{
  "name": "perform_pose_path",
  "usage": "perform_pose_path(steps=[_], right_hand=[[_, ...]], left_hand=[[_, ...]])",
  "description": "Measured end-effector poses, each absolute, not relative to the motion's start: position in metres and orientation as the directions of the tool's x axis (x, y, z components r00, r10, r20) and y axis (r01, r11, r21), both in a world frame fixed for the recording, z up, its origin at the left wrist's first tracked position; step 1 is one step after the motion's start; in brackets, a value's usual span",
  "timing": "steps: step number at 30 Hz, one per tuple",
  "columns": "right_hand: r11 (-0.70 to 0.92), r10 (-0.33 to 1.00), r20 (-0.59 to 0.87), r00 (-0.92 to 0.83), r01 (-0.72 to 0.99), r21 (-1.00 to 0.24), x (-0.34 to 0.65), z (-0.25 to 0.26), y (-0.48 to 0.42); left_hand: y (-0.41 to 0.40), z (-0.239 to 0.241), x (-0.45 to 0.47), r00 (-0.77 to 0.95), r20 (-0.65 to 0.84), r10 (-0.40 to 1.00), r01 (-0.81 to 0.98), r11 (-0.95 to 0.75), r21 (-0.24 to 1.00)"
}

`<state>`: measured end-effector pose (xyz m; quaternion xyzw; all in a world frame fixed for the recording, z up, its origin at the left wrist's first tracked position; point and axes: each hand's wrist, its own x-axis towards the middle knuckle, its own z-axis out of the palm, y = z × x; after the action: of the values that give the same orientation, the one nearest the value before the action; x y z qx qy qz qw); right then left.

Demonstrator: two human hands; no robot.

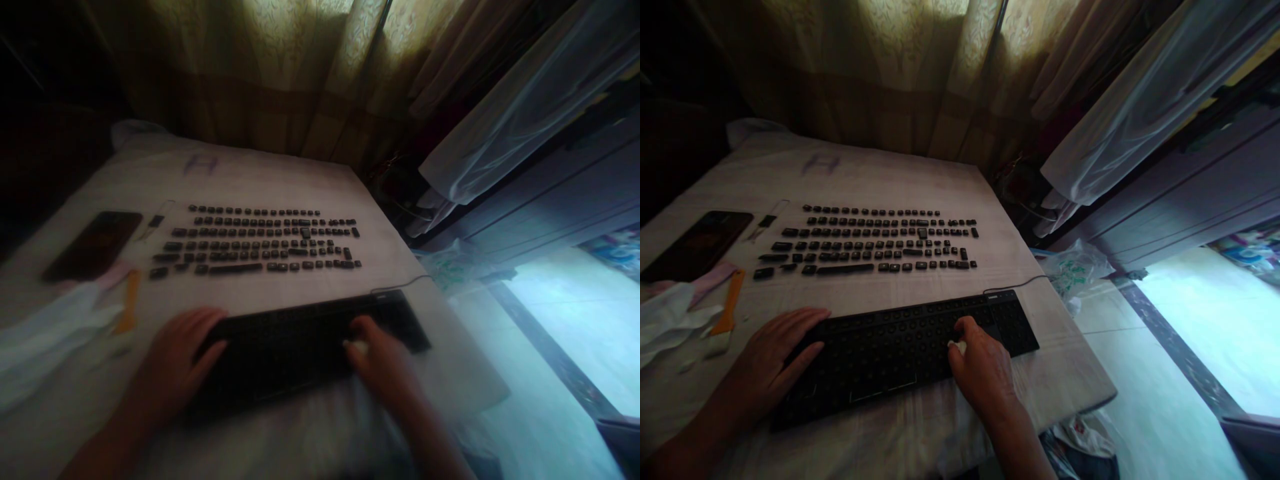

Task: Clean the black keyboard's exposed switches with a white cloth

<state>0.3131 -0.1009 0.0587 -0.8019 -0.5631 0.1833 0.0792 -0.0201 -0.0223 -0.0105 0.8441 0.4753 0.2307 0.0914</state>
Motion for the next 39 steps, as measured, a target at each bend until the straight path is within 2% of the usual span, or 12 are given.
perform_pose_path(steps=[12, 18, 22, 25, 29, 34, 39], right_hand=[[-0.377, 0.919, -0.254, 0.301, 0.858, -0.349, 0.318, 0.056, -0.109], [-0.351, 0.931, -0.234, 0.282, 0.867, -0.354, 0.324, 0.051, -0.113], [-0.291, 0.957, -0.129, 0.262, 0.827, -0.481, 0.332, 0.050, -0.116], [-0.276, 0.948, -0.034, 0.315, 0.769, -0.577, 0.336, 0.054, -0.112], [-0.245, 0.941, 0.031, 0.338, 0.739, -0.628, 0.335, 0.058, -0.105], [-0.251, 0.960, -0.066, 0.273, 0.724, -0.643, 0.336, 0.053, -0.111], [-0.282, 0.958, -0.210, 0.193, 0.746, -0.603, 0.341, 0.053, -0.123]], left_hand=[[-0.022, -0.008, -0.020, 0.450, 0.293, 0.843, 0.761, -0.534, 0.368], [-0.022, -0.011, -0.020, 0.454, 0.311, 0.835, 0.760, -0.545, 0.354], [-0.021, -0.012, -0.020, 0.460, 0.308, 0.832, 0.756, -0.550, 0.356], [-0.021, -0.012, -0.020, 0.458, 0.296, 0.838, 0.757, -0.542, 0.364], [-0.022, -0.011, -0.020, 0.450, 0.299, 0.842, 0.762, -0.536, 0.363], [-0.022, -0.011, -0.020, 0.452, 0.300, 0.840, 0.763, -0.538, 0.357], [-0.021, -0.010, -0.022, 0.460, 0.300, 0.836, 0.760, -0.545, 0.353]])
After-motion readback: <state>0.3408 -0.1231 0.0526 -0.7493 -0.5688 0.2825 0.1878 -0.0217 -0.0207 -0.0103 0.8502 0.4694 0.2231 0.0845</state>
